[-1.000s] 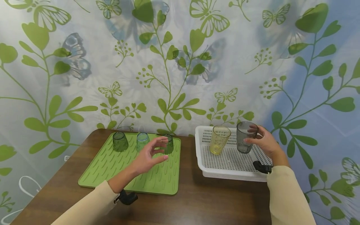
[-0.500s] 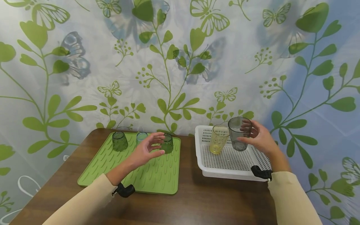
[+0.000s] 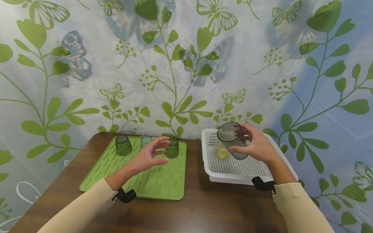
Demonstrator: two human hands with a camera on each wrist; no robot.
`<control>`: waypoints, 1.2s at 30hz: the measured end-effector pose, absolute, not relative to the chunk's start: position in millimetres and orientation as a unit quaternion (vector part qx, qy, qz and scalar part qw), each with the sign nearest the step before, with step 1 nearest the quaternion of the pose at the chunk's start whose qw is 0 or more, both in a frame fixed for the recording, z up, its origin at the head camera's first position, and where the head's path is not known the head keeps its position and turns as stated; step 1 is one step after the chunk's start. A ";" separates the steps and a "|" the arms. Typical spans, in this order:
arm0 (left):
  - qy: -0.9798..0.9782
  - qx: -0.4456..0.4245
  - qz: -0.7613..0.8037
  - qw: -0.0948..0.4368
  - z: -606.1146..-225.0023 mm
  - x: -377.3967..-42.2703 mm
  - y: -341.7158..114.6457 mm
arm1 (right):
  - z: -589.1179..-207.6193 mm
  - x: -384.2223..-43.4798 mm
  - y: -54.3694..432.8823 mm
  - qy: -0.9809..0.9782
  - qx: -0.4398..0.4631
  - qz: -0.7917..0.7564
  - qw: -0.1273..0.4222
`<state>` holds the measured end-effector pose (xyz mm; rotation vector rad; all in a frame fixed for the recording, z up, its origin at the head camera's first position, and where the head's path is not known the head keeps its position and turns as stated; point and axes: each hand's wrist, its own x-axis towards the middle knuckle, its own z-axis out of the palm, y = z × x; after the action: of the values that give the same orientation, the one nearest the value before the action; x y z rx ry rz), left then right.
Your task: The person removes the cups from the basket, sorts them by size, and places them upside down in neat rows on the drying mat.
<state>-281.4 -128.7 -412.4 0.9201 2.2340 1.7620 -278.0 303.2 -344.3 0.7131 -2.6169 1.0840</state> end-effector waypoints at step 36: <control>0.767 0.270 0.581 0.041 -391.9 -244.8 -64.1 | -334.2 -261.2 218.7 -0.898 0.344 0.247 0.122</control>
<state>-244.8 -64.1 -391.9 0.8261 2.3473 1.7804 -261.2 218.7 -334.2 1.0035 -2.6200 0.7217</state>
